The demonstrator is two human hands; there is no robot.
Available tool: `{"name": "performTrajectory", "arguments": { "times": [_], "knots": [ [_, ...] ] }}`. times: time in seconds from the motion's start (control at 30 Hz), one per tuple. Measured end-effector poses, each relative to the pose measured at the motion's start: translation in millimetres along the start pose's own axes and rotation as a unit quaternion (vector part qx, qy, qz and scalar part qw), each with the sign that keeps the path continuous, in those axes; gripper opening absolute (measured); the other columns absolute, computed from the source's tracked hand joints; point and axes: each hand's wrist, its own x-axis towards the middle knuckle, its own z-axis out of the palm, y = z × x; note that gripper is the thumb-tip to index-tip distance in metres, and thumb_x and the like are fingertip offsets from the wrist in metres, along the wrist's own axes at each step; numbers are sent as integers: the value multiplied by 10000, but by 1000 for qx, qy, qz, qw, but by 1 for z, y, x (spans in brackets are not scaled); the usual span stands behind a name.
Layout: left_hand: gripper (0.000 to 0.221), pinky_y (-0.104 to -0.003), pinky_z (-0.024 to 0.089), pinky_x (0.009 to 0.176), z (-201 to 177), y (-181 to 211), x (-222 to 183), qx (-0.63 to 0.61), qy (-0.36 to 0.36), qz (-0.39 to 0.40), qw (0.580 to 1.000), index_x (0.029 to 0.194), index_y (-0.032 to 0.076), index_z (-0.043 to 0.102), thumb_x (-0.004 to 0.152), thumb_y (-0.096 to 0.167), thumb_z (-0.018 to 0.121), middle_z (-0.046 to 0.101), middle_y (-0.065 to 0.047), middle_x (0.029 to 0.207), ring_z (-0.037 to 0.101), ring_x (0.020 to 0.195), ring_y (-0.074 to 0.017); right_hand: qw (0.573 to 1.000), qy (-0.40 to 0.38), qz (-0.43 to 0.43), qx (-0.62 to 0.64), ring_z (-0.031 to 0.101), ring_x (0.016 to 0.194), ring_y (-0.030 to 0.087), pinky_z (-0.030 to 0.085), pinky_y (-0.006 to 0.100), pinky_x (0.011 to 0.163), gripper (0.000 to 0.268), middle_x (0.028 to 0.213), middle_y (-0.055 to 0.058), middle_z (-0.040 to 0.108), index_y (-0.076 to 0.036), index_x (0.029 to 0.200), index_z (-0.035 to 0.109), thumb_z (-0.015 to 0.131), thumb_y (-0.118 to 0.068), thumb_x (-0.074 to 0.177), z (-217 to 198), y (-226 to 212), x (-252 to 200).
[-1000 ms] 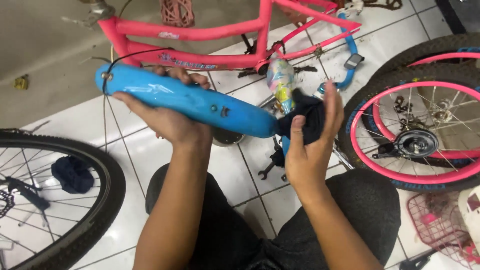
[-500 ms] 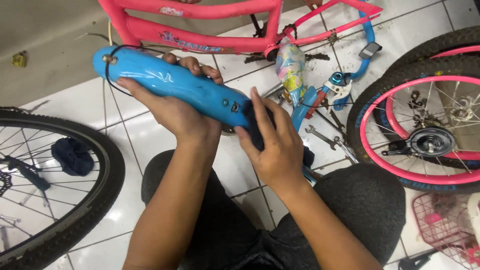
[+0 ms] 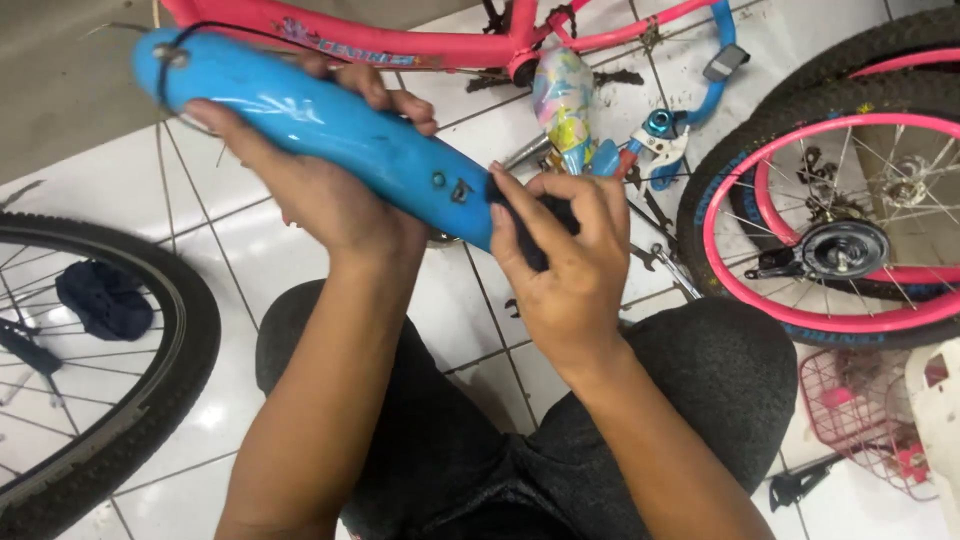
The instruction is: Cleaning a blue bicycle fender using a black cloth while sitting on the floor.
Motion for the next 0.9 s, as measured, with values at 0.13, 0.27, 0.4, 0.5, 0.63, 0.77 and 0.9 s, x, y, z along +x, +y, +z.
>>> {"name": "performTrajectory", "arguments": {
  "times": [0.13, 0.27, 0.4, 0.5, 0.63, 0.77, 0.9],
  "knots": [
    [673, -387, 558, 574, 5, 1, -3, -27, 4, -7, 1000, 982, 57, 534, 864, 686, 323, 570, -112, 685, 592, 566, -244, 998, 22, 28, 53, 604, 998, 247, 547, 373, 904, 238, 1051, 107, 707, 7, 1095, 743, 836, 10, 876, 2, 5, 2],
    [675, -348, 550, 545, 5, 5, -1, -9, -7, 6, 1000, 965, 85, 563, 834, 715, 361, 583, -88, 693, 597, 553, -217, 997, -6, -69, 33, 563, 1004, 230, 507, 386, 941, 280, 1097, 33, 718, -51, 1096, 760, 868, -2, 842, 4, 7, 1],
    [673, -367, 550, 542, 1, 5, 0, -10, 0, 12, 1000, 943, 84, 580, 888, 691, 293, 591, -98, 678, 604, 550, -232, 995, -7, -96, -21, 543, 968, 221, 492, 389, 918, 261, 1055, 22, 717, -66, 1071, 789, 893, -1, 841, 5, 8, -4],
    [669, -367, 525, 555, -3, -3, -1, -44, -19, -35, 998, 936, 103, 609, 883, 709, 328, 579, -87, 695, 590, 563, -221, 1000, -12, -21, 18, 555, 954, 256, 503, 382, 864, 178, 1006, 90, 666, 10, 1074, 774, 788, 29, 897, -1, 3, 11],
    [666, -347, 518, 535, 2, 1, -1, -13, -25, -40, 999, 955, 98, 563, 867, 710, 317, 566, -76, 688, 587, 546, -212, 996, -5, -90, -9, 564, 954, 256, 513, 399, 878, 265, 1058, 82, 706, 7, 1099, 774, 841, 32, 845, -3, 6, -4],
    [660, -363, 541, 547, -1, 1, -1, -7, -14, -16, 1000, 938, 103, 585, 871, 705, 322, 576, -83, 680, 596, 552, -220, 996, -25, -89, -15, 567, 966, 232, 493, 393, 881, 264, 1079, 33, 704, -56, 1076, 782, 857, -19, 826, -4, 7, -5],
    [654, -348, 479, 525, 9, 3, -7, -69, 9, -88, 994, 936, 95, 581, 860, 709, 370, 571, -94, 687, 575, 559, -216, 999, 1, -35, 8, 577, 933, 255, 519, 391, 843, 229, 1013, 77, 666, -3, 1093, 764, 805, 49, 873, -7, 5, 5]
  ]
}}
